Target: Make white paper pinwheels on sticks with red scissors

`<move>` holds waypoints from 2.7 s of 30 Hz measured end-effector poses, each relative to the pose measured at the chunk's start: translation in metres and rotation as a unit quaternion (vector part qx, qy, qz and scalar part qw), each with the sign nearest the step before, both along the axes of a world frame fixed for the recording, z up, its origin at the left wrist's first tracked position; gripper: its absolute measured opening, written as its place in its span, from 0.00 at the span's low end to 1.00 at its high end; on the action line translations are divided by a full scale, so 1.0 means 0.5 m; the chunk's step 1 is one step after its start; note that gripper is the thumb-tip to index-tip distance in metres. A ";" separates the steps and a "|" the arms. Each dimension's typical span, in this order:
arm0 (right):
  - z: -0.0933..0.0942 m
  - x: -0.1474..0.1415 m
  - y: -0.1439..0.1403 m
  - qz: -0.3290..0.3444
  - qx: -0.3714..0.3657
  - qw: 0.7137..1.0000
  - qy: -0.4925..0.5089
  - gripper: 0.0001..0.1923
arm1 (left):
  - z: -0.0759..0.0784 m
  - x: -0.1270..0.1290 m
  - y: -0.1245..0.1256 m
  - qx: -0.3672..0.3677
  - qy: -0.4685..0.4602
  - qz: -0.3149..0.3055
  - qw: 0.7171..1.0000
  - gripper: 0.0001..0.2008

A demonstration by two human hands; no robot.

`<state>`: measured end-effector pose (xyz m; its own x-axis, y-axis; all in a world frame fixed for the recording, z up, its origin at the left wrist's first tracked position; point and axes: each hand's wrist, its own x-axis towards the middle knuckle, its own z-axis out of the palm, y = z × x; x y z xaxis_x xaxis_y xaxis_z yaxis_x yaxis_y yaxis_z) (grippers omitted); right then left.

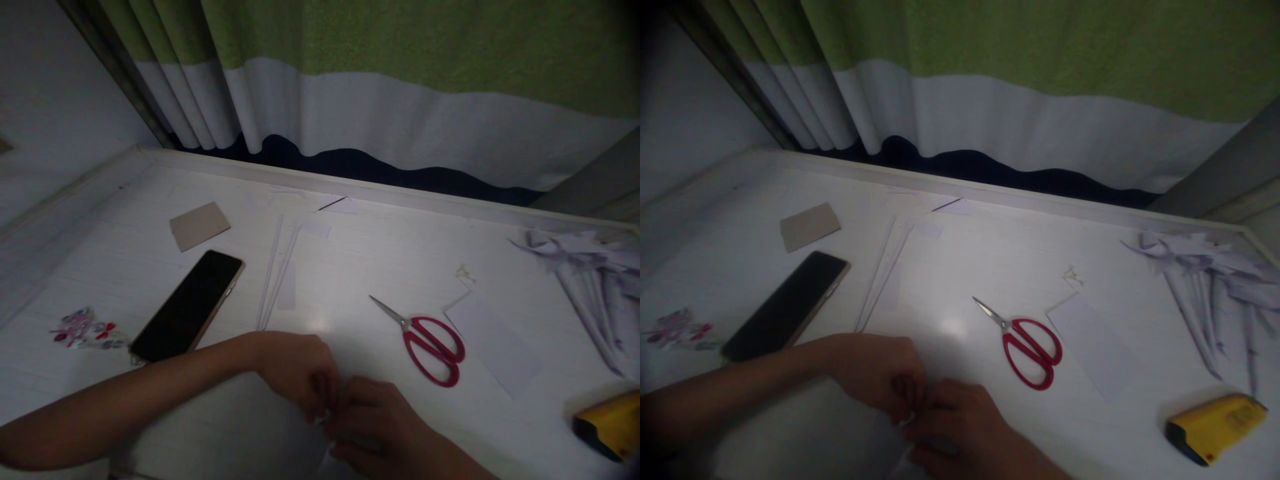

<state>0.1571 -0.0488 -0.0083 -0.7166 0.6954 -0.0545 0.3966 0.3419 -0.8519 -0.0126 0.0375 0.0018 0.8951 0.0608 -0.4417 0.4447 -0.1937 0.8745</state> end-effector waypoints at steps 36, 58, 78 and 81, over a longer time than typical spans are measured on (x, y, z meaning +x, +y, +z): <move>-0.001 0.003 -0.002 0.083 -0.012 0.996 0.039 0.05 | 0.000 0.016 -0.008 0.087 -0.015 -0.079 0.993 0.04; -0.003 0.013 0.009 0.108 -0.005 0.991 0.080 0.08 | 0.008 0.014 -0.012 0.115 -0.015 -0.062 0.991 0.04; -0.005 0.004 0.009 0.043 -0.030 0.991 0.119 0.06 | 0.012 0.017 -0.019 0.193 -0.025 -0.074 0.978 0.03; -0.006 0.005 0.008 0.039 -0.030 0.992 0.116 0.05 | 0.012 0.018 -0.020 0.209 -0.018 -0.073 0.975 0.03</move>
